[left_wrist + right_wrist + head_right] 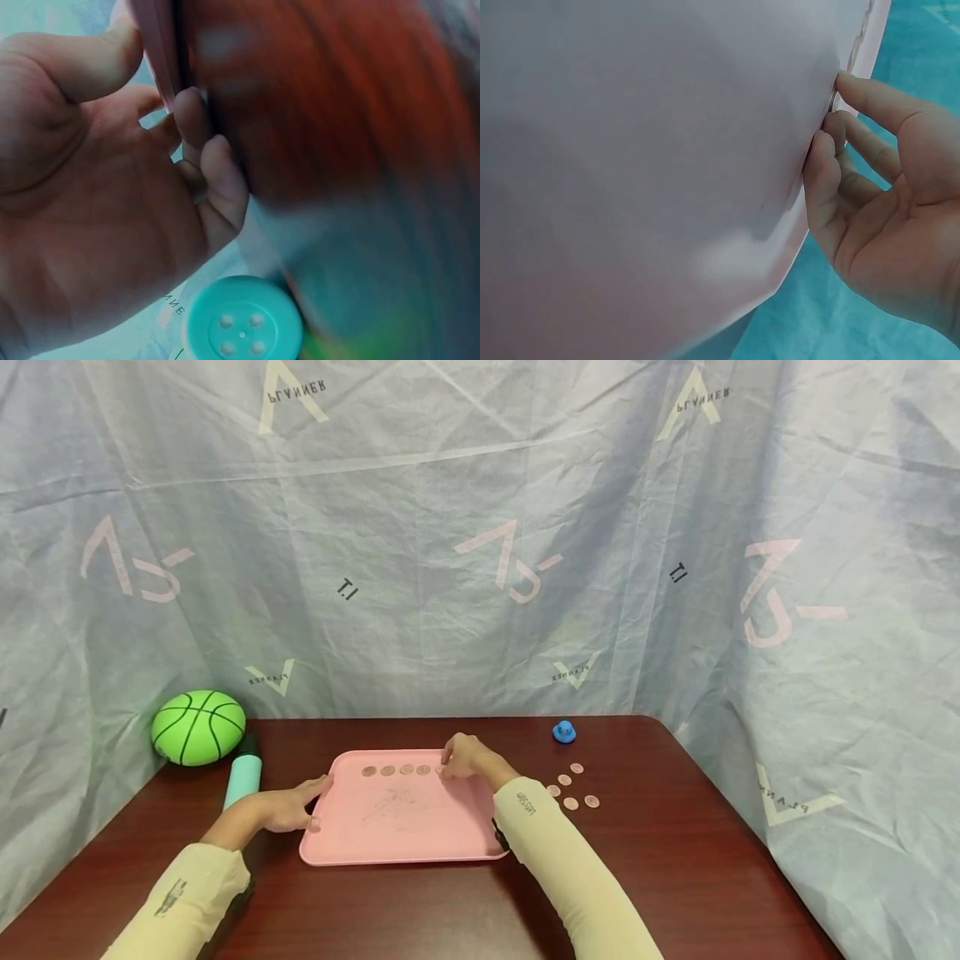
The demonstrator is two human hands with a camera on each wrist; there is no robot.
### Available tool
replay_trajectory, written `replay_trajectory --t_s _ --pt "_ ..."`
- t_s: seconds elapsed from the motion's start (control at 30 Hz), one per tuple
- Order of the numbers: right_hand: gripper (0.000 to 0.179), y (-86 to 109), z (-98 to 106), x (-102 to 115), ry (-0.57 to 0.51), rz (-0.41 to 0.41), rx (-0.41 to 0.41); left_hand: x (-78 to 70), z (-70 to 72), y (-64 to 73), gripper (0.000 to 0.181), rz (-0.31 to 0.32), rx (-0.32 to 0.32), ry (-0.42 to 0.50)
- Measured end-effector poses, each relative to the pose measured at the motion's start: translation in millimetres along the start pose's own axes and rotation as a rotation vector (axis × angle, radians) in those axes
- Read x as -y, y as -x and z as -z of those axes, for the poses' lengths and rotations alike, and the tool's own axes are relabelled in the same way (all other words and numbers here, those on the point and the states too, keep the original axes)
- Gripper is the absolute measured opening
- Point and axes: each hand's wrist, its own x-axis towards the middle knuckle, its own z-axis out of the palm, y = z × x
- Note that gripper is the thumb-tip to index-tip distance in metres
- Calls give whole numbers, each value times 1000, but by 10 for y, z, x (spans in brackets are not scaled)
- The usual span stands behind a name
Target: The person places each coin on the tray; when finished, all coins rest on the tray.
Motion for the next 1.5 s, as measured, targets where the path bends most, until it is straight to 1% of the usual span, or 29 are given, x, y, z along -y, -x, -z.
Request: replay_trajectory --t_s 0.23,0.43,0.5,0.63,0.67,0.73,0.77,0.87,0.93,1.0,1.1,1.2,1.33,1.4,1.47,1.5 --pt "15 12 17 -17 -3 5 -3 -1 -1 -6 87 -12 14 -9" --pt "17 33 50 -46 -39 5 -9 22 -10 -21 87 -6 -1 -6" --pt "17 36 54 -57 -40 3 -12 89 -23 -61 88 -13 6 -24" --pt "16 28 40 -68 -35 0 -16 179 -39 -132 91 -32 17 -13" --pt "15 28 37 -65 -35 0 -14 216 -51 -157 92 -28 14 -12" --pt "13 26 27 -63 -38 -2 -8 244 -64 -181 93 -24 8 -4" --pt "12 25 25 -61 -39 -5 -6 270 -75 -197 93 -21 4 -13" --pt "13 27 36 -62 -31 -10 -1 264 -77 -187 93 -18 1 -20" --pt "15 28 63 -63 -26 -8 5 213 -55 -147 92 -25 9 -25" --pt "17 36 104 -72 -48 -9 16 156 -25 -91 90 -31 16 -16" --pt "20 86 181 -115 -114 -12 37 96 -8 -37 90 -25 30 -20" --pt "24 146 278 -165 -182 -2 38 81 0 -14 90 -27 31 -19" --pt "27 235 379 -261 -220 39 32 110 -10 -39 90 -37 29 -26" --pt "28 285 415 -312 -241 41 34 125 -19 -54 90 -37 28 -24" --pt "31 341 448 -360 -271 34 34 148 -24 -68 91 -42 32 -42" --pt "32 371 464 -383 -284 30 35 142 -24 -67 90 -45 31 -30"
